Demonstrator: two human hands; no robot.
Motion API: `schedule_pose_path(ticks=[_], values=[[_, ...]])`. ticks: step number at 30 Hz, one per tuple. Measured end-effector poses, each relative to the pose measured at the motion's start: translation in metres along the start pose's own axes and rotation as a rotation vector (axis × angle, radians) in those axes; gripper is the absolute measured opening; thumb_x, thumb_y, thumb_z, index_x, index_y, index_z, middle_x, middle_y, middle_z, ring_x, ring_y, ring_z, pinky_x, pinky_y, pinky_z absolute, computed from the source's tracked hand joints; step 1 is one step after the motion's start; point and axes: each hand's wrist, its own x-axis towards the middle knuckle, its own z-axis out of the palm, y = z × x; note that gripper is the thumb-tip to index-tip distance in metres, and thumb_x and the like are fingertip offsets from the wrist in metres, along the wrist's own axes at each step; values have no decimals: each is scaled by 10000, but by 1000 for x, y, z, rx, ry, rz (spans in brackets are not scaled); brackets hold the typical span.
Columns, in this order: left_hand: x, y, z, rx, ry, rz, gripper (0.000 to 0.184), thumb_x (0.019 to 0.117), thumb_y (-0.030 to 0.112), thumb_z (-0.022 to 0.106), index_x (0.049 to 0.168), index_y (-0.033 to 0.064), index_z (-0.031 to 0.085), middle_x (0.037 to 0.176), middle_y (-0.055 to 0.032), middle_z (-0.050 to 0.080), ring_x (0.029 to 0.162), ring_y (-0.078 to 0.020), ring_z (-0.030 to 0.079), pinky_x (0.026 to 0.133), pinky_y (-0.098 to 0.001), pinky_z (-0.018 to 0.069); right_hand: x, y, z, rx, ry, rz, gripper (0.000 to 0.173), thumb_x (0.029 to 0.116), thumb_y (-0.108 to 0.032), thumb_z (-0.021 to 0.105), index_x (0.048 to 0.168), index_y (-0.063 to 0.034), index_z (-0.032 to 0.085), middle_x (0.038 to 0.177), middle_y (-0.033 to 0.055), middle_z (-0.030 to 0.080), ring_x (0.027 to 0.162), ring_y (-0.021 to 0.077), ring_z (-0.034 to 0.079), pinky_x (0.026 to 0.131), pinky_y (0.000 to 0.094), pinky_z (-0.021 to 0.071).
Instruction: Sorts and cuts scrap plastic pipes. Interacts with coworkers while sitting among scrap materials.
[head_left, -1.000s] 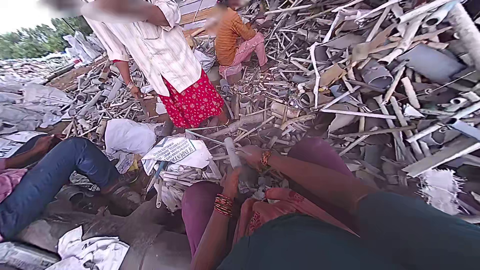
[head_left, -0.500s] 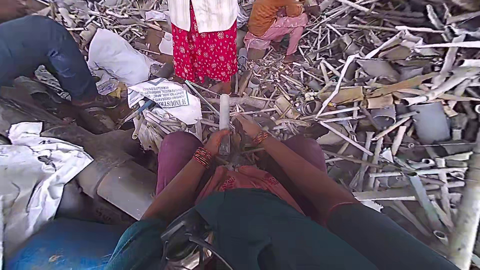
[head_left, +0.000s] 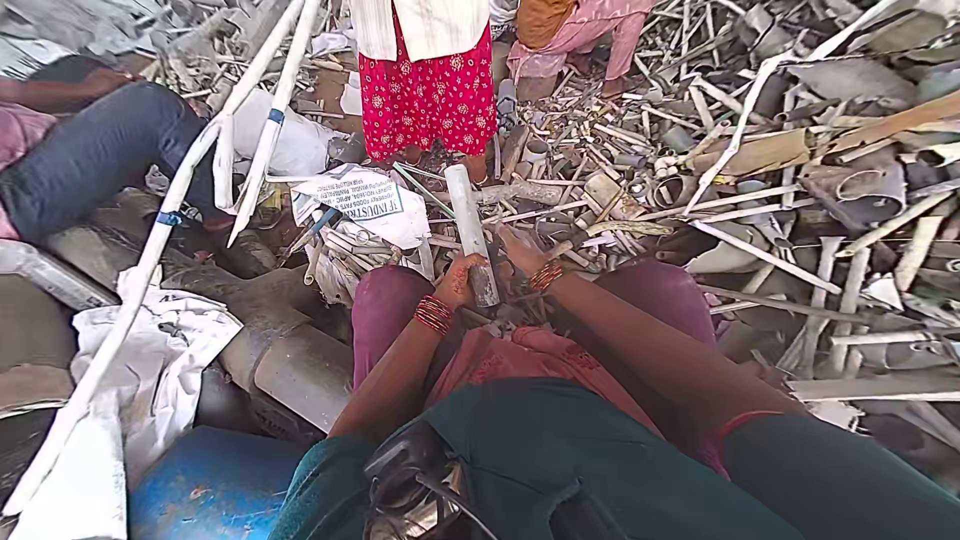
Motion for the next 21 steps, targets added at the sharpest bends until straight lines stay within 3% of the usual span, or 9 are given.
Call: schedule_pose_path(ticks=[3, 8, 9, 12, 13, 15, 18, 20, 21], values=[[0, 0, 2, 39, -9, 32, 376, 872, -57, 523, 1241, -3, 482, 955, -77, 602, 816, -128, 615, 759, -317, 548, 1, -1, 4, -80, -47, 50, 571, 1142, -386, 285, 1429, 32, 547, 1443, 276, 545, 1347, 388, 515, 1126, 562, 371], [-8, 8, 5, 93, 60, 8, 227, 927, -27, 532, 1153, -19, 515, 818, -55, 601, 681, -102, 609, 641, -268, 544, 21, -35, -53, -457, -114, 111, 726, 1101, -545, 312, 1649, -79, 219, 1668, 239, 275, 1557, 438, 216, 1238, 637, 170], [-7, 8, 4, 67, 85, -10, 148, 950, -19, 515, 1097, -4, 521, 774, -51, 611, 647, -99, 617, 610, -254, 546, 27, -35, -80, -466, -14, 121, 734, 1084, -555, 377, 1627, -70, 290, 1654, 250, 297, 1552, 449, 213, 1233, 655, 156], [-3, 8, 1, 7, 146, -21, 128, 965, -25, 510, 1091, -9, 526, 762, -71, 622, 635, -115, 628, 589, -255, 547, 26, -9, -168, -382, 360, 48, 479, 1113, -320, 424, 1236, 69, 675, 1327, 323, 615, 1321, 481, 529, 1118, 658, 335], [-2, 7, -1, 14, 152, -13, 157, 961, -23, 514, 1117, -17, 528, 781, -80, 622, 645, -121, 627, 595, -262, 548, 19, 8, -191, -320, 422, 21, 425, 1118, -244, 410, 1218, 81, 665, 1268, 322, 640, 1254, 468, 578, 1093, 639, 373], [2, 6, -4, 39, 163, 1, 190, 959, -18, 517, 1147, -32, 533, 800, -88, 616, 647, -125, 616, 592, -265, 541, -3, 56, -216, -193, 470, -89, 370, 1091, -103, 436, 1417, 42, 533, 1274, 304, 649, 1177, 419, 639, 1047, 554, 446], [4, 4, -5, 49, 162, 6, 214, 968, -5, 516, 1178, -42, 526, 803, -93, 618, 641, -126, 614, 584, -269, 541, -86, 70, -174, -125, 373, -78, 506, 1115, -86, 331, 1580, 88, 232, 1491, 351, 468, 1351, 396, 541, 1098, 455, 458], [6, 4, -3, 28, 168, 15, 181, 970, -23, 513, 1149, -40, 531, 786, -87, 617, 636, -125, 616, 589, -268, 543, -131, 19, -111, 197, 558, 406, 484, 1139, -128, 207, 1611, -103, 313, 1642, 95, 374, 1497, 186, 368, 1232, 361, 256], [8, 3, -1, 13, 172, 10, 171, 967, -33, 510, 1137, -33, 531, 781, -85, 616, 637, -127, 617, 596, -268, 545, -149, 86, -119, 152, 391, 124, 546, 1132, -279, 223, 1630, -61, 263, 1663, 147, 333, 1517, 188, 355, 1221, 334, 296]])
